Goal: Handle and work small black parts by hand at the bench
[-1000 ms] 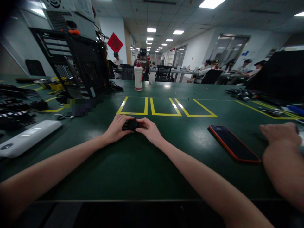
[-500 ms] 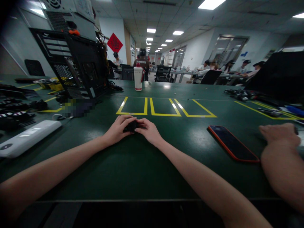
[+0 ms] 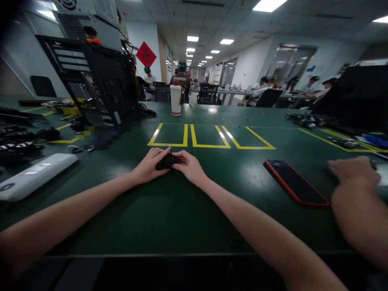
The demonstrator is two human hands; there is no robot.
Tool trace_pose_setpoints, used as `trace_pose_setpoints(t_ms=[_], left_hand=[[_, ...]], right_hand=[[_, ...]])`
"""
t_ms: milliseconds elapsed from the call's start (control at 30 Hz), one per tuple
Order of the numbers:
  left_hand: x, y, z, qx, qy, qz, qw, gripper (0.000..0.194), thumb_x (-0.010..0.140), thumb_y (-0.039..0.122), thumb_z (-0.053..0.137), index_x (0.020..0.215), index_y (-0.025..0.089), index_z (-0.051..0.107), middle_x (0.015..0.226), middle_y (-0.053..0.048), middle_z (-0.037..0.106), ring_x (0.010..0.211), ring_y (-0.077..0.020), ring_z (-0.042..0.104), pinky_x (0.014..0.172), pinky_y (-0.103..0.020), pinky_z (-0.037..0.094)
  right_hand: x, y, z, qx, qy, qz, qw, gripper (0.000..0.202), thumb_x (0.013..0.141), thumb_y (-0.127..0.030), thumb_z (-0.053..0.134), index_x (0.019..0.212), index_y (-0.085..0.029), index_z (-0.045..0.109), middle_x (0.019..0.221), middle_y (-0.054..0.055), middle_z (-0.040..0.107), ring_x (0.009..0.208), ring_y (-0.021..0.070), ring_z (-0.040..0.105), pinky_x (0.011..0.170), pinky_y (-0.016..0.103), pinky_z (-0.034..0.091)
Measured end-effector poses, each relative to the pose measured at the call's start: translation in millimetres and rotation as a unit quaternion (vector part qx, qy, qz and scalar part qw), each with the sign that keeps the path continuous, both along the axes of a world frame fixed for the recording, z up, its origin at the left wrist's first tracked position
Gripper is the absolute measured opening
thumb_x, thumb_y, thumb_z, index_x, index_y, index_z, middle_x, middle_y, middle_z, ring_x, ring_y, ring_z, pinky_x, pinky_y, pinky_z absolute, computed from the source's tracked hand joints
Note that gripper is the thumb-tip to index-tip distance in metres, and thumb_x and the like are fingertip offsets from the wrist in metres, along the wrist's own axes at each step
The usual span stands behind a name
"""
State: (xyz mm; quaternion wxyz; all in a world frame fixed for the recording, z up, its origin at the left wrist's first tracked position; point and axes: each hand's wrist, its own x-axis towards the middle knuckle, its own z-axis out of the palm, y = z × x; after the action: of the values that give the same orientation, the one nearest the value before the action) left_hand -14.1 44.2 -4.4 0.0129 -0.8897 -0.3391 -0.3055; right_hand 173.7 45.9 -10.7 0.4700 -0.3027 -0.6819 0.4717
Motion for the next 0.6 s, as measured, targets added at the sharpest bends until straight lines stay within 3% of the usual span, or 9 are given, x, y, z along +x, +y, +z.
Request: trace_pose_setpoints(t_ms=[133, 333, 600], left_hand=[[2.3, -1.6, 1.9, -0.027, -0.031, 0.012, 0.999, 0.075, 0.069, 0.041, 0.062, 0.132, 0.021, 0.025, 0.102, -0.008, 0.045, 0.095, -0.0232, 0.042, 0.084, -0.041, 0.040], [4.0, -1.8, 4.3, -0.059, -0.072, 0.027, 0.995, 0.063, 0.067, 0.038, 0.066, 0.122, 0.025, 0.039, 0.099, -0.006, 0.048, 0.093, -0.0226, 0.045, 0.080, -0.041, 0.042], [7.0, -4.3, 7.2, -0.025, -0.071, 0.042, 0.996, 0.060, 0.063, 0.035, 0.069, 0.115, 0.023, 0.042, 0.109, -0.006, 0.050, 0.101, -0.0243, 0.043, 0.086, -0.043, 0.040]], right_hand=[[-0.6, -0.9, 1.5, 0.004, -0.009, -0.003, 1.000, 0.033, 0.064, -0.011, 0.062, 0.095, -0.021, 0.056, 0.098, 0.001, 0.059, 0.097, 0.0153, 0.056, 0.092, 0.036, 0.042], [-0.5, 0.6, 0.5, 0.002, -0.009, 0.009, 1.000, 0.035, 0.067, -0.014, 0.062, 0.100, -0.022, 0.056, 0.101, 0.001, 0.059, 0.098, 0.0154, 0.056, 0.092, 0.036, 0.042], [-0.8, 2.5, 2.7, -0.023, -0.019, -0.008, 1.000, 0.033, 0.070, -0.023, 0.061, 0.103, -0.021, 0.057, 0.104, 0.004, 0.059, 0.094, 0.0165, 0.057, 0.087, 0.037, 0.044]])
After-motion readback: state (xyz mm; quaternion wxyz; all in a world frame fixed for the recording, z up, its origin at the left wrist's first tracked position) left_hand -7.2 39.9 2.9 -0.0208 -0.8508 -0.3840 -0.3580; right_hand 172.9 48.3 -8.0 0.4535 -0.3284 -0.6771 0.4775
